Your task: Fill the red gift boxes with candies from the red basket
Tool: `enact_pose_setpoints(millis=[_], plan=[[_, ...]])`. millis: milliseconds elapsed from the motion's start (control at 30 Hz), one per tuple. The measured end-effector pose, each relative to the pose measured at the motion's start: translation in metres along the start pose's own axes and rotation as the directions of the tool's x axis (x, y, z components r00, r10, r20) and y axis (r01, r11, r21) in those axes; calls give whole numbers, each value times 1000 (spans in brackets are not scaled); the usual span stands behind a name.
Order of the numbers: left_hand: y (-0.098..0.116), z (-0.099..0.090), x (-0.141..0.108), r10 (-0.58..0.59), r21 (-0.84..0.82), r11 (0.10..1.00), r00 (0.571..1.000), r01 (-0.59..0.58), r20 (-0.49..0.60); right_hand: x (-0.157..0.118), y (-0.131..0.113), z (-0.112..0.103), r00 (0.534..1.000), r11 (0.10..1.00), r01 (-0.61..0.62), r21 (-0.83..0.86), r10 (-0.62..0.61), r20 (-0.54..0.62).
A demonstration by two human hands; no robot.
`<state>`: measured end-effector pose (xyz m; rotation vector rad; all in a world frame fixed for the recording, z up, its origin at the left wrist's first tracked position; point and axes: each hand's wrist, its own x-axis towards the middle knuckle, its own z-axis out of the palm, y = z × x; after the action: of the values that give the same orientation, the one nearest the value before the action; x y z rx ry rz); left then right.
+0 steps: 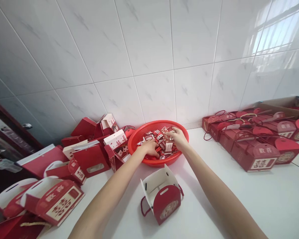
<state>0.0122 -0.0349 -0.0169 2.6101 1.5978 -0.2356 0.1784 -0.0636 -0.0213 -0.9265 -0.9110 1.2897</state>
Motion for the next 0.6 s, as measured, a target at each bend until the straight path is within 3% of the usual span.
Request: enact_pose_setpoints(millis=[133, 333, 500, 600], plan=[[4, 0, 4, -53, 16, 998, 999, 53, -1, 0, -2, 2, 1000, 1000, -9, 6, 9, -22], [-2, 1, 3, -102, -108, 991, 981, 85, -165, -1, -1, 4, 999, 1000, -7, 13, 8, -36], [-12, -1, 4, -180, -320, 946, 906, 53, -383, -4, -3, 4, 1000, 1000, -4, 3, 4, -19], [-18, 1, 7, -228, -447, 895, 859, -1, -458, -5, -5, 4, 1000, 1000, -19, 4, 19, -12]])
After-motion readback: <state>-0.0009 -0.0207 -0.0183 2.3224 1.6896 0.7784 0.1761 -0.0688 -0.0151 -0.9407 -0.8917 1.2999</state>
